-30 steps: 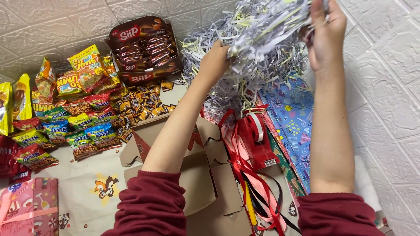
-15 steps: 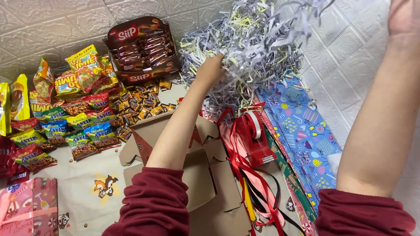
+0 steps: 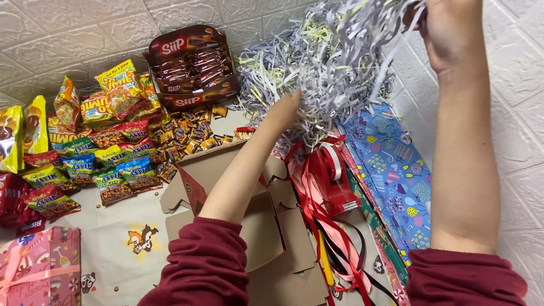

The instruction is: Assembling a cardboard gift box by folding it along pre-scored lines and then filling it with shredded paper.

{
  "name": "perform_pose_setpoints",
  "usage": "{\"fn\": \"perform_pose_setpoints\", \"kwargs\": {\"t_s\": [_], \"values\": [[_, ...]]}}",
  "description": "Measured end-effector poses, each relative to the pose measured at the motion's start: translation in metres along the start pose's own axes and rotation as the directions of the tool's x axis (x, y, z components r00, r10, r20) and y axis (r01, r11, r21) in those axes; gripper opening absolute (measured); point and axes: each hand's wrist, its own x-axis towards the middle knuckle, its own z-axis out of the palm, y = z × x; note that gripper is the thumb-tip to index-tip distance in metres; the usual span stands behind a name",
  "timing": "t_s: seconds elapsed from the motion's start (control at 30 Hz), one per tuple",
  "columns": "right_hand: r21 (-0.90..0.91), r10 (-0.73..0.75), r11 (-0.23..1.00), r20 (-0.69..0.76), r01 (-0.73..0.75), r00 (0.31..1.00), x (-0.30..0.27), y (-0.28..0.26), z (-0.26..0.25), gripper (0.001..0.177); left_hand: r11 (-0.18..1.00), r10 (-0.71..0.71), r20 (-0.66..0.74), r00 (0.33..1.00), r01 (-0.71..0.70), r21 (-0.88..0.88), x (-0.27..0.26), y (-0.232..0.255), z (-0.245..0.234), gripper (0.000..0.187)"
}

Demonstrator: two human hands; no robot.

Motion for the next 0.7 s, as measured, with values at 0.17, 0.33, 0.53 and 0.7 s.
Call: {"fn": "perform_pose_setpoints", "kwargs": {"t_s": [0.17,0.33,0.53,0.7], "values": [[-0.155,-0.079,0.983,0.119,0.097,0.990,-0.010,0.008,0.012,0.019,0.937,-0.069,-0.237,0.969,-0.019,-0.350,0.001,-0.009,-0.041,0.011],[-0.251,-0.172,0.939,0.244,0.233,0.954,-0.023,-0.008,0.031,0.025,0.986,0.072,-0.590,0.804,-0.146,-0.079,-0.003,0.021,-0.118,0.030],[-0.319,-0.277,0.881,0.252,0.350,0.927,-0.022,-0.011,0.028,0.022,0.977,0.209,-0.723,0.659,-0.179,0.120,0.013,0.037,-0.153,0.033],[-0.306,-0.189,0.907,0.324,0.291,0.927,-0.042,-0.048,0.033,0.017,0.908,0.203,-0.793,0.574,-0.414,-0.066,0.022,0.047,-0.160,0.015]]}}
